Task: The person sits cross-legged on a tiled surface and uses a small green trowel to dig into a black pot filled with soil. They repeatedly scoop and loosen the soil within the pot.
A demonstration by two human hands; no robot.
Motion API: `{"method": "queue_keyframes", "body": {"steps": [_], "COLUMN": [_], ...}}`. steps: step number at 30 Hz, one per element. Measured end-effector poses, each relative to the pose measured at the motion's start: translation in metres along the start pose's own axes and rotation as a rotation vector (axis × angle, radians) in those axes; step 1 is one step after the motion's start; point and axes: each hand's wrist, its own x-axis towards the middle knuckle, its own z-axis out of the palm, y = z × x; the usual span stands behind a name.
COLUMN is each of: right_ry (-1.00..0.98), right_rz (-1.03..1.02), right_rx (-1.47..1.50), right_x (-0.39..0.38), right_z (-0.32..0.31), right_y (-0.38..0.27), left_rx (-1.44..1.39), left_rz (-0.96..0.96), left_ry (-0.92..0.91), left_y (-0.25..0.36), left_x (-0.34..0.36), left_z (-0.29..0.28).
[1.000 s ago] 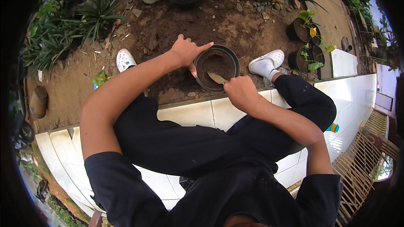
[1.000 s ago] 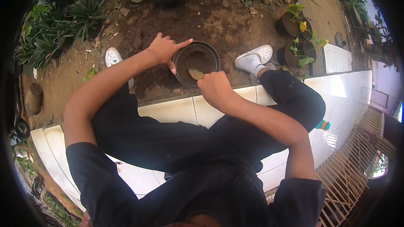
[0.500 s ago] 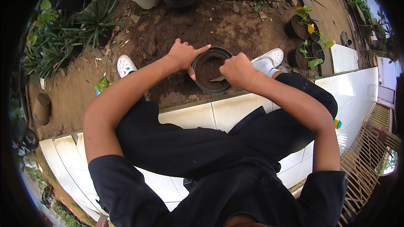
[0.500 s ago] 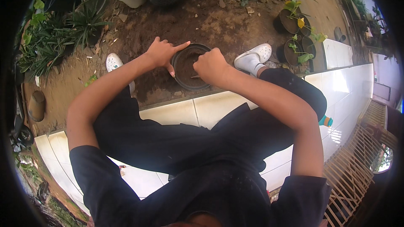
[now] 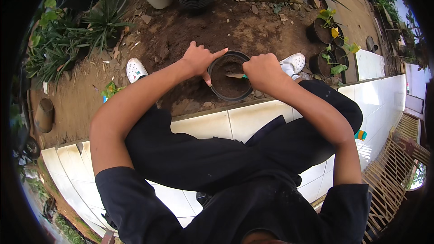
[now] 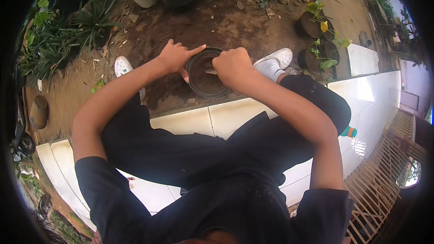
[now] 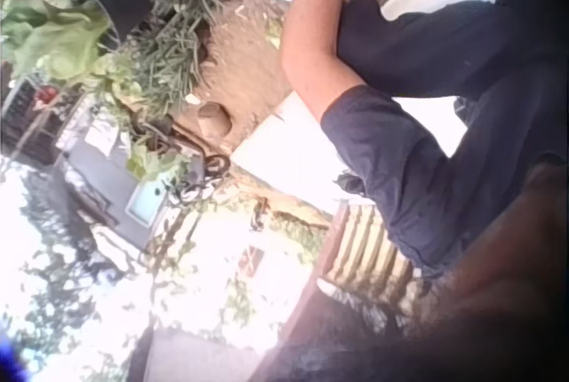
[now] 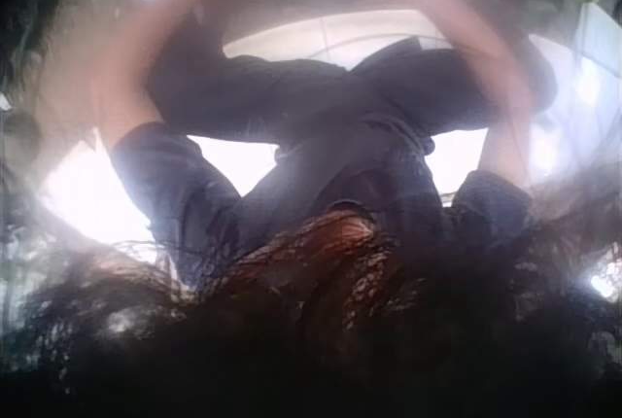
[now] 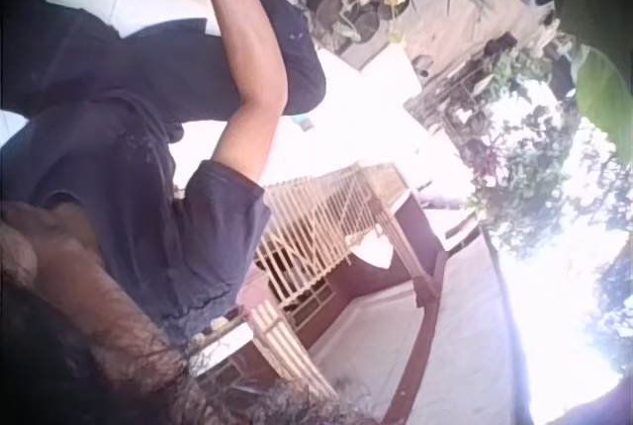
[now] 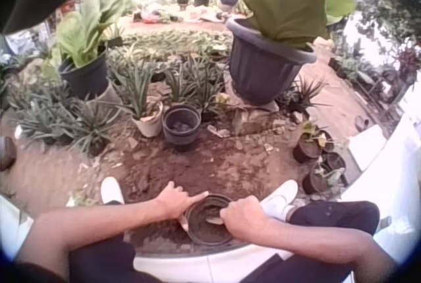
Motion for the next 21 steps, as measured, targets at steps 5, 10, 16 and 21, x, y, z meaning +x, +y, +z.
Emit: {"method": "queue_keyframes", "body": {"steps": [5,10,16,21], "right_ry": [-0.094,-0.165,-0.112,-0.017], "right_rz": [0.007,0.115,0.205,0.182], "right_rx": [0.09,0.359,0.464,0.598], "right_x": [0.009,0.001,-0.008,-0.024], "right_z": [0.035,0.017,0.054,0.047], "right_y": [0.002,0.024,0.016,0.017], "left_rx": [0.025,0.043,0.166,0.009], "left_rz": [0.009,-0.006,0.088,0.158], "left_ry": [-0.018,-0.013,-0.1,-0.039], "left_y": [0.001,-0.001,0.007,-0.01], "left_x": [0.003,0.0,0.012,0.006], "left_z": [-0.005,0.005,-0.003,0.012]}}
